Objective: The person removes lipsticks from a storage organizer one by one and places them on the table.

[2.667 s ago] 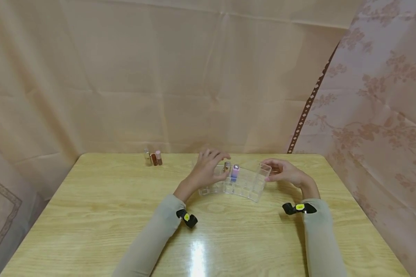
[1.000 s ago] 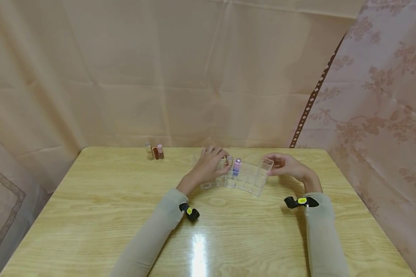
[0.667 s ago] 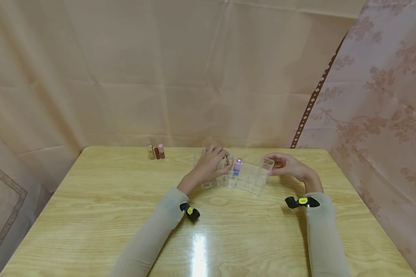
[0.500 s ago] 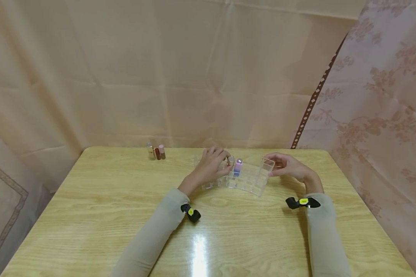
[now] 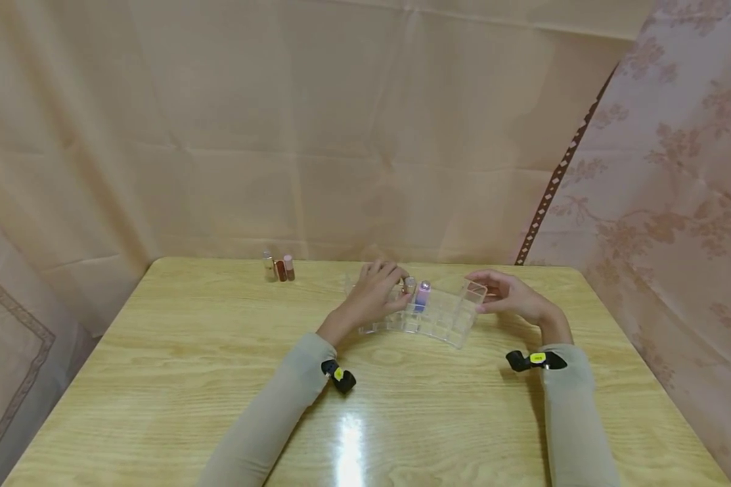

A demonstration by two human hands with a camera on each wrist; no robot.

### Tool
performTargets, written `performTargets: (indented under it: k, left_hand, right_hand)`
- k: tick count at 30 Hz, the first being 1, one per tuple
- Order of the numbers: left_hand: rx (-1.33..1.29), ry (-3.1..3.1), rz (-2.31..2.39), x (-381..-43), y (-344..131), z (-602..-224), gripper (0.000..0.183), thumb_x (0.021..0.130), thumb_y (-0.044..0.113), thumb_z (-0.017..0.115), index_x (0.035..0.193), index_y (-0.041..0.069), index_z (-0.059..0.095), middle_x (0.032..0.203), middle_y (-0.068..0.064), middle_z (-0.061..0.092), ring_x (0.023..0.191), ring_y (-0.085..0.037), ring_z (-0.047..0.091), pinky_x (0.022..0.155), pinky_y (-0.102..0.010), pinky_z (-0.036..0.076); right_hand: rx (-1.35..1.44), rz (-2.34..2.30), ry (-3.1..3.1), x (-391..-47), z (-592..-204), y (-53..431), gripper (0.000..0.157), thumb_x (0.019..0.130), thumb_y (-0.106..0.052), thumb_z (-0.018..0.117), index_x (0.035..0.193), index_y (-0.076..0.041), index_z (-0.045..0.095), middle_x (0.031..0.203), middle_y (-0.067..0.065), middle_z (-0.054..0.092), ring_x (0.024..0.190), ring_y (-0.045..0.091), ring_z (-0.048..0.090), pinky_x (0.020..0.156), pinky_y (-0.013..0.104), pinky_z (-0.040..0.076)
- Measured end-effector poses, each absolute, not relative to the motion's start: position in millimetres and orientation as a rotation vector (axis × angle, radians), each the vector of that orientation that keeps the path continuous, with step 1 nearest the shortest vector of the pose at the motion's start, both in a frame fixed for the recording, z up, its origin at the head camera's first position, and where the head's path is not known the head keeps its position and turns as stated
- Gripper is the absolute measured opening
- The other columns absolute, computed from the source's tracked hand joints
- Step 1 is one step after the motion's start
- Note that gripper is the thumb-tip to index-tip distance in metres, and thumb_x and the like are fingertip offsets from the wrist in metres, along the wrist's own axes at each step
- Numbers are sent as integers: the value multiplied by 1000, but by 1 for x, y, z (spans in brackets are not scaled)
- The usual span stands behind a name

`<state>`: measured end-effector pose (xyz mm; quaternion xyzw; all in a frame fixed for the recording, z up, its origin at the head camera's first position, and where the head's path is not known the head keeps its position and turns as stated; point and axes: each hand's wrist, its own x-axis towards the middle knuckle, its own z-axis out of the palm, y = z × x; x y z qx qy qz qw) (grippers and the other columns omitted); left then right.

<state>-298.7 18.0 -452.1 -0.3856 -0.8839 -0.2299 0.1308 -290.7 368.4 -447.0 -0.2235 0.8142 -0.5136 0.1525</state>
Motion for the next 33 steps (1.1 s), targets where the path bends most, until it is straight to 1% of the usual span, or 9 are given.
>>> performTargets:
  k: [5, 8, 11, 14, 16, 18, 25, 27, 33]
  left_hand:
    - [-1124, -2555, -671, -299, 18, -452, 29, 100, 32, 63, 122, 12, 61, 118, -4, 61, 119, -26, 48, 105, -49, 35]
    - [-1124, -2546, -676, -300, 18, -452, 28, 100, 31, 64, 121, 13, 61, 117, -4, 61, 116, -25, 49, 105, -49, 35]
    - [-1121, -2542, -681, -300, 18, -451, 27, 100, 31, 64, 119, 13, 61, 116, -3, 60, 116, -25, 49, 106, -48, 35]
    - [-1124, -2539, -691, -299, 18, -450, 26, 100, 30, 65, 119, 13, 62, 115, -3, 60, 116, -25, 49, 105, -49, 35]
    - [-1127, -2533, -699, -298, 17, -450, 26, 99, 30, 65, 118, 12, 62, 114, -4, 60, 116, -26, 48, 105, -49, 35]
    - [-1129, -2528, -699, -298, 17, -450, 25, 99, 30, 65, 117, 12, 62, 114, -4, 59, 115, -26, 49, 104, -50, 36]
    - [-1124, -2552, -677, -296, 17, -450, 23, 100, 31, 64, 115, 13, 61, 115, -4, 59, 115, -25, 49, 105, -49, 36]
    - [-1126, -2544, -673, -296, 17, -450, 25, 100, 31, 64, 116, 13, 61, 116, -4, 59, 116, -25, 49, 105, -49, 36]
    - [-1117, -2564, -656, -295, 17, -449, 32, 101, 34, 63, 124, 11, 61, 122, -5, 59, 122, -26, 48, 106, -48, 36]
  right_hand:
    - [-658, -1476, 2314, -290, -446, 371, 70, 91, -3, 74, 149, 8, 37, 149, 24, 47, 119, 13, 60, 90, 25, 54]
    - [-666, -1490, 2305, -290, -445, 371, 69, 90, -2, 74, 149, 8, 37, 146, 18, 51, 119, 15, 60, 90, 26, 55]
    - [-659, -1506, 2293, -291, -444, 371, 69, 90, -1, 74, 148, 8, 38, 143, 7, 55, 119, 11, 60, 90, 26, 55]
    - [-656, -1512, 2288, -291, -444, 371, 69, 90, -1, 74, 148, 8, 38, 142, 2, 56, 119, 7, 59, 90, 25, 55]
    - [-660, -1513, 2287, -292, -444, 371, 69, 90, 0, 73, 148, 9, 38, 142, 4, 56, 121, 5, 57, 91, 25, 55]
    - [-659, -1507, 2293, -292, -445, 371, 68, 90, -1, 74, 148, 8, 38, 144, 10, 55, 122, 4, 57, 92, 24, 54]
    - [-652, -1516, 2282, -291, -446, 371, 68, 90, -1, 74, 147, 9, 38, 145, 12, 55, 125, 3, 56, 92, 23, 54]
    - [-637, -1507, 2290, -291, -446, 371, 68, 90, -1, 74, 148, 9, 38, 146, 16, 54, 126, 5, 56, 93, 23, 53]
    - [-624, -1491, 2303, -292, -447, 371, 68, 90, -1, 73, 148, 9, 37, 146, 11, 54, 125, 6, 56, 95, 22, 52]
